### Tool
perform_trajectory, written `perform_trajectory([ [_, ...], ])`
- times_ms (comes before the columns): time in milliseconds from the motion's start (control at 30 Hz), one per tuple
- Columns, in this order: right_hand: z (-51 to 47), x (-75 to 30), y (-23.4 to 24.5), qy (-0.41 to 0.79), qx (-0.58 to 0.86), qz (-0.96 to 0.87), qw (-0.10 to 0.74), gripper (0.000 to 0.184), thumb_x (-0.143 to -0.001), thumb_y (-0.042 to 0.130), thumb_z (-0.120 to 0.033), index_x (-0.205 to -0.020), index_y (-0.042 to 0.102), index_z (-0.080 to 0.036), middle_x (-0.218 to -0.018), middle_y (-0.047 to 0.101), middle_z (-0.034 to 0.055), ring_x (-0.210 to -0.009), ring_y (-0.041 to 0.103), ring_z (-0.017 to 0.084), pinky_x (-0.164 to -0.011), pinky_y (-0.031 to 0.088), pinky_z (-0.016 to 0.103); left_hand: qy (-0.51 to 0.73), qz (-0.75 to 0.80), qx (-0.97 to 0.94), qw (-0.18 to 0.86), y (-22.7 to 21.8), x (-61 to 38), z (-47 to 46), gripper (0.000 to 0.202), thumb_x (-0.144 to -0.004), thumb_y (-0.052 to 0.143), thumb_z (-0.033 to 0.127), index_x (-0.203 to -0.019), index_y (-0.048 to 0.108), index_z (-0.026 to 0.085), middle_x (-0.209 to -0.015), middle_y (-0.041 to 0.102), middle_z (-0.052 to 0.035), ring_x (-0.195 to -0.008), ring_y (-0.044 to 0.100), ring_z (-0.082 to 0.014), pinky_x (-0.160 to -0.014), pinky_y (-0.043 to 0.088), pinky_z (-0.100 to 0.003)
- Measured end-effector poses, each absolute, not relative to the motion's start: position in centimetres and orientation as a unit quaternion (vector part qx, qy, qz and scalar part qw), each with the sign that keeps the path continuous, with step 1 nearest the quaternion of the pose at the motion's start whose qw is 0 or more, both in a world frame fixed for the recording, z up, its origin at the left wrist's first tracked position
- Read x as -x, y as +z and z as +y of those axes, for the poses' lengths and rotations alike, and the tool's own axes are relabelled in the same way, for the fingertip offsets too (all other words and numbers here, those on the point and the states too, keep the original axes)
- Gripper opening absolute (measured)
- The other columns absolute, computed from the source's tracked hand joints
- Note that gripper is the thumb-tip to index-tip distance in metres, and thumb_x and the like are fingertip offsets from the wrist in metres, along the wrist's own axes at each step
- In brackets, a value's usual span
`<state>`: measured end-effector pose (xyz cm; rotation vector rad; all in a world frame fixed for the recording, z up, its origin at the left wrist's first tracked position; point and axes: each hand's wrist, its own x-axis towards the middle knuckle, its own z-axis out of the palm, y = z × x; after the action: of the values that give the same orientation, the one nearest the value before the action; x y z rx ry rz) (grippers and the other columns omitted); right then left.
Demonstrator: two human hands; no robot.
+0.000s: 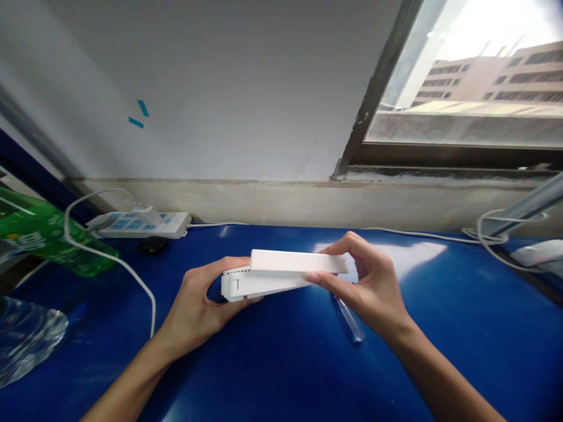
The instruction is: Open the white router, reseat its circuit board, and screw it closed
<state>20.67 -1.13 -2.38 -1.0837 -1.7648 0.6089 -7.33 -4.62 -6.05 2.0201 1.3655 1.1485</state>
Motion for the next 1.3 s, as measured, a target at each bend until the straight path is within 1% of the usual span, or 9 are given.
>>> perform_trajectory([
  [133, 0.7, -20.2, 0.2, 0.286, 0.477, -0.731, 0.395, 0.045, -0.071, 0.084, -0.06, -0.075, 0.067, -0.019, -0.071, 0.058, 0.0, -0.067, 0.051, 0.016, -0.059, 0.037, 0.03, 0.448, 0.491, -0.681, 0.308, -5.2, 7.3, -4.8, 0.045, -0.077, 0.087, 0.029, -0.116, 0.066, 0.025, -0.098, 0.074, 0.0019, -0.085, 0.072, -0.0159, -0.074, 0.058, -0.021],
  [200, 2.1, -20.0, 1.3, 0.334, 0.477, -0.746, 0.322, 0.046, -0.073, 0.081, -0.063, -0.076, 0.068, -0.019, -0.063, 0.05, -0.0026, -0.058, 0.043, 0.013, -0.05, 0.027, 0.029, 0.469, 0.477, -0.646, 0.368, -4.6, 7.4, -4.8, 0.045, -0.079, 0.085, 0.031, -0.118, 0.063, 0.023, -0.101, 0.074, 0.0002, -0.089, 0.073, -0.0171, -0.076, 0.059, -0.022],
  [367, 4.9, -19.5, 2.2, 0.415, 0.404, -0.793, 0.189, 0.037, -0.081, 0.076, -0.054, -0.081, 0.069, -0.017, -0.059, 0.05, -0.0034, -0.053, 0.041, 0.011, -0.047, 0.023, 0.027, 0.468, 0.449, -0.593, 0.477, -4.6, 7.8, -4.2, 0.045, -0.084, 0.081, 0.033, -0.122, 0.06, 0.02, -0.111, 0.074, -0.0065, -0.094, 0.073, -0.022, -0.079, 0.062, -0.028],
  [500, 5.3, -19.0, 1.1, 0.416, 0.408, -0.787, 0.203, 0.04, -0.087, 0.069, -0.057, -0.079, 0.066, -0.017, -0.059, 0.051, -0.0024, -0.054, 0.043, 0.012, -0.048, 0.025, 0.028, 0.479, 0.435, -0.563, 0.514, -5.9, 7.9, -3.7, 0.045, -0.087, 0.078, 0.033, -0.125, 0.059, 0.019, -0.122, 0.072, -0.0098, -0.103, 0.073, -0.025, -0.085, 0.062, -0.032],
  [633, 5.2, -18.9, -0.4, 0.44, 0.417, -0.769, 0.201, 0.049, -0.09, 0.06, -0.065, -0.079, 0.064, -0.017, -0.071, 0.06, 0.0022, -0.061, 0.051, 0.014, -0.051, 0.029, 0.027, 0.473, 0.448, -0.555, 0.517, -6.5, 7.5, -3.6, 0.047, -0.086, 0.079, 0.034, -0.125, 0.059, 0.017, -0.123, 0.071, -0.0126, -0.103, 0.073, -0.0276, -0.084, 0.062, -0.034],
  [800, 5.8, -19.2, -1.0, 0.452, 0.429, -0.762, 0.178, 0.054, -0.09, 0.058, -0.068, -0.071, 0.058, -0.018, -0.068, 0.054, 0.0006, -0.059, 0.046, 0.013, -0.051, 0.029, 0.027, 0.461, 0.46, -0.541, 0.532, -6.3, 6.9, -3.6, 0.047, -0.087, 0.078, 0.036, -0.125, 0.059, 0.017, -0.127, 0.07, -0.0136, -0.107, 0.072, -0.0288, -0.086, 0.062, -0.036],
  [967, 6.1, -19.7, -0.6, 0.453, 0.391, -0.784, 0.167, 0.05, -0.089, 0.064, -0.064, -0.071, 0.059, -0.018, -0.065, 0.051, -0.0015, -0.058, 0.043, 0.012, -0.05, 0.027, 0.026, 0.444, 0.459, -0.531, 0.556, -5.7, 6.9, -3.7, 0.049, -0.085, 0.08, 0.038, -0.123, 0.058, 0.016, -0.125, 0.071, -0.0144, -0.105, 0.073, -0.0301, -0.085, 0.063, -0.038],
  [1133, 5.3, -19.9, -0.1, 0.428, 0.354, -0.809, 0.192, 0.044, -0.094, 0.06, -0.06, -0.091, 0.071, -0.017, -0.077, 0.064, 0.0027, -0.066, 0.054, 0.015, -0.055, 0.036, 0.026, 0.439, 0.447, -0.539, 0.563, -5.9, 6.6, -3.9, 0.046, -0.086, 0.079, 0.037, -0.122, 0.058, 0.017, -0.125, 0.07, -0.0135, -0.105, 0.072, -0.0284, -0.087, 0.062, -0.038],
  [1300, 4.5, -19.6, -0.2, 0.339, 0.369, -0.84, 0.209, 0.036, -0.091, 0.068, -0.054, -0.089, 0.071, -0.018, -0.078, 0.069, 0.0032, -0.068, 0.06, 0.016, -0.056, 0.038, 0.027, 0.438, 0.43, -0.549, 0.567, -6.2, 6.2, -4.0, 0.045, -0.088, 0.077, 0.036, -0.123, 0.057, 0.018, -0.127, 0.07, -0.013, -0.106, 0.072, -0.0271, -0.088, 0.062, -0.037],
])
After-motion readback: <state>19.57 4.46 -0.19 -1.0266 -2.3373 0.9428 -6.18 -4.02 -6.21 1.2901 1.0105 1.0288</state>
